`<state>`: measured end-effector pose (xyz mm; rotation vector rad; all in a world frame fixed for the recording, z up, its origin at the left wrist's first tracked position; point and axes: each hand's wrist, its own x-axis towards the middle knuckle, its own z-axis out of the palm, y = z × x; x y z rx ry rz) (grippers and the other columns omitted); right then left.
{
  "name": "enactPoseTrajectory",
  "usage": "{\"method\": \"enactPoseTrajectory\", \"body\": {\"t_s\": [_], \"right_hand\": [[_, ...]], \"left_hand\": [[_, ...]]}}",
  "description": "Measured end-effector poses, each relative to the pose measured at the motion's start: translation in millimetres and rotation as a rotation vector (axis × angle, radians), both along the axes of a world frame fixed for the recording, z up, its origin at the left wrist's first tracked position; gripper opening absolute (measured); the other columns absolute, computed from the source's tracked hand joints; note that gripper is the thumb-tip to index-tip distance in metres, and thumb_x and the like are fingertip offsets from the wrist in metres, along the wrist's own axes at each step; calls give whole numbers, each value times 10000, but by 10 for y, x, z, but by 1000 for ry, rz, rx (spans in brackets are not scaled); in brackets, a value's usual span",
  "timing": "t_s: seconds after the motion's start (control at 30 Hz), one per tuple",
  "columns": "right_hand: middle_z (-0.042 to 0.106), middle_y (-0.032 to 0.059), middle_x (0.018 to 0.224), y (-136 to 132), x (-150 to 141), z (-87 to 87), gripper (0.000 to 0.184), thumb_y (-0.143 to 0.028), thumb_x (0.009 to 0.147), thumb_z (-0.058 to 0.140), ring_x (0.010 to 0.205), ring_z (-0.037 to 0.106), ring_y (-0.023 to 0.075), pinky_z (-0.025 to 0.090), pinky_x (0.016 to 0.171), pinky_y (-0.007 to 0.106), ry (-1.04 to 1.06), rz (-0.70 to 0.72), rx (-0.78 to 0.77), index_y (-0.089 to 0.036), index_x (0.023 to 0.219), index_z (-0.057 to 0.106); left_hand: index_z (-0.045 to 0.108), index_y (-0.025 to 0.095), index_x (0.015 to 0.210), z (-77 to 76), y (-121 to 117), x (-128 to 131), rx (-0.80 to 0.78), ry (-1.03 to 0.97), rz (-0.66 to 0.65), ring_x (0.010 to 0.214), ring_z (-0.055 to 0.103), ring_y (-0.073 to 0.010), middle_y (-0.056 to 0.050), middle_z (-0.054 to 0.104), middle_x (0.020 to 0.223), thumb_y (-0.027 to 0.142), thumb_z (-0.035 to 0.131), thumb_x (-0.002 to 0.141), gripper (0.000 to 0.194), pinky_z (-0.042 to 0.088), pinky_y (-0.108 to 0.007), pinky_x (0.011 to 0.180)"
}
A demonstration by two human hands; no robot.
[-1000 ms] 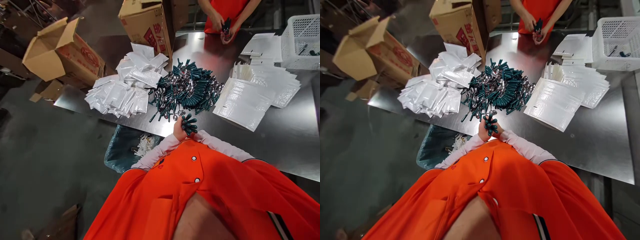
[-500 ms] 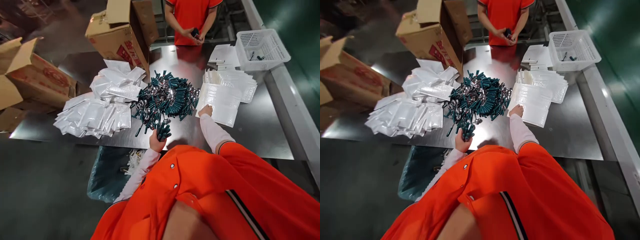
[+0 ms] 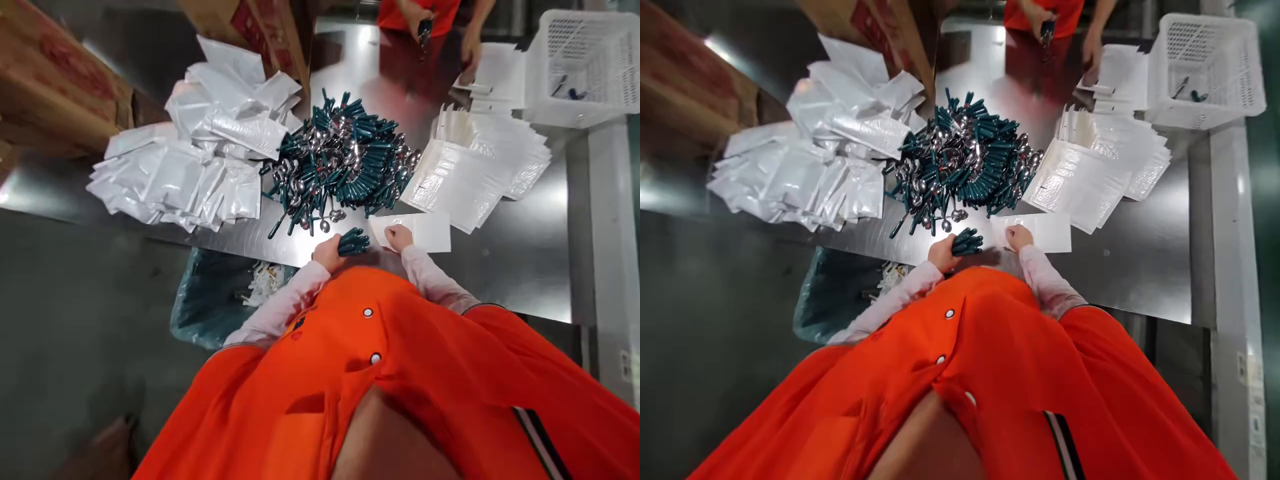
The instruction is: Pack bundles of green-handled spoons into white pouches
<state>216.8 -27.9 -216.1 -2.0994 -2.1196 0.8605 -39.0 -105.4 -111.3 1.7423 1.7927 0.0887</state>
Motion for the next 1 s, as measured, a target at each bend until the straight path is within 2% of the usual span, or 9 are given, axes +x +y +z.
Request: {"method": "enactPoseTrajectory", "body": {"t_s": [0.07,0.17,0.3,0.4,0.53,0.67,0.77,0.9,1.0], "right_hand": [[726,128,1038,-181,-329,-43,270,-279,901,508,967,632,239,446,836,299,118,132,-15,-168,911,754],[740,102,949,-363,-649,-89,272,-314,881,526,903,652,230,468,824,303,301,89,-41,-172,906,757],[667,36,659,-411,-725,-110,420,-432,938,438,628,609,196,481,673,297,491,-102,-233,-150,960,748],[680,39,693,-407,-724,-61,391,-409,939,474,662,616,185,479,693,280,461,-32,-192,-146,1001,756],[728,109,930,-378,-818,84,293,-260,923,525,889,646,211,463,833,284,247,249,103,-153,1020,780],[725,126,925,-328,-939,236,297,-240,956,509,871,646,216,442,773,287,114,471,206,-147,961,791],[730,120,915,-286,-975,323,309,-239,971,497,844,646,211,425,726,289,116,533,291,-150,995,792],[738,114,930,-247,-1010,405,305,-237,967,506,845,645,209,411,708,288,162,542,381,-168,1069,785],[738,109,905,-290,-1102,476,285,-233,958,515,815,635,209,402,699,292,153,524,359,-175,1022,787]], "left_hand": [[578,181,1180,-151,118,21,-65,118,-52,1105,678,-329,-158,706,1142,325,646,873,346,497,-373,914],[522,145,1310,-381,205,-27,-167,227,-98,1136,663,-324,-192,663,1229,280,569,921,415,489,-386,938],[518,107,1330,-563,123,-123,-201,282,-183,1176,637,-334,-222,632,1263,279,468,978,395,480,-423,970],[531,98,1319,-614,59,-127,-173,272,-225,1172,635,-360,-229,633,1258,289,501,965,403,480,-456,971],[528,71,1308,-605,101,7,-218,222,-95,1128,669,-359,-245,671,1184,340,615,921,479,503,-422,934],[438,75,1436,-508,176,157,-196,217,-64,1169,661,-344,-247,667,1223,353,645,911,630,492,-406,982],[361,122,1526,-410,244,121,-136,229,-43,1147,677,-312,-205,692,1202,238,567,934,638,501,-387,975],[576,173,1361,-318,390,-26,-238,150,-53,1097,696,-275,-123,731,1157,212,711,804,574,532,-304,897],[635,119,1233,-283,447,-37,-292,182,10,1076,707,-271,-154,732,1154,231,713,819,436,539,-282,857]]}}
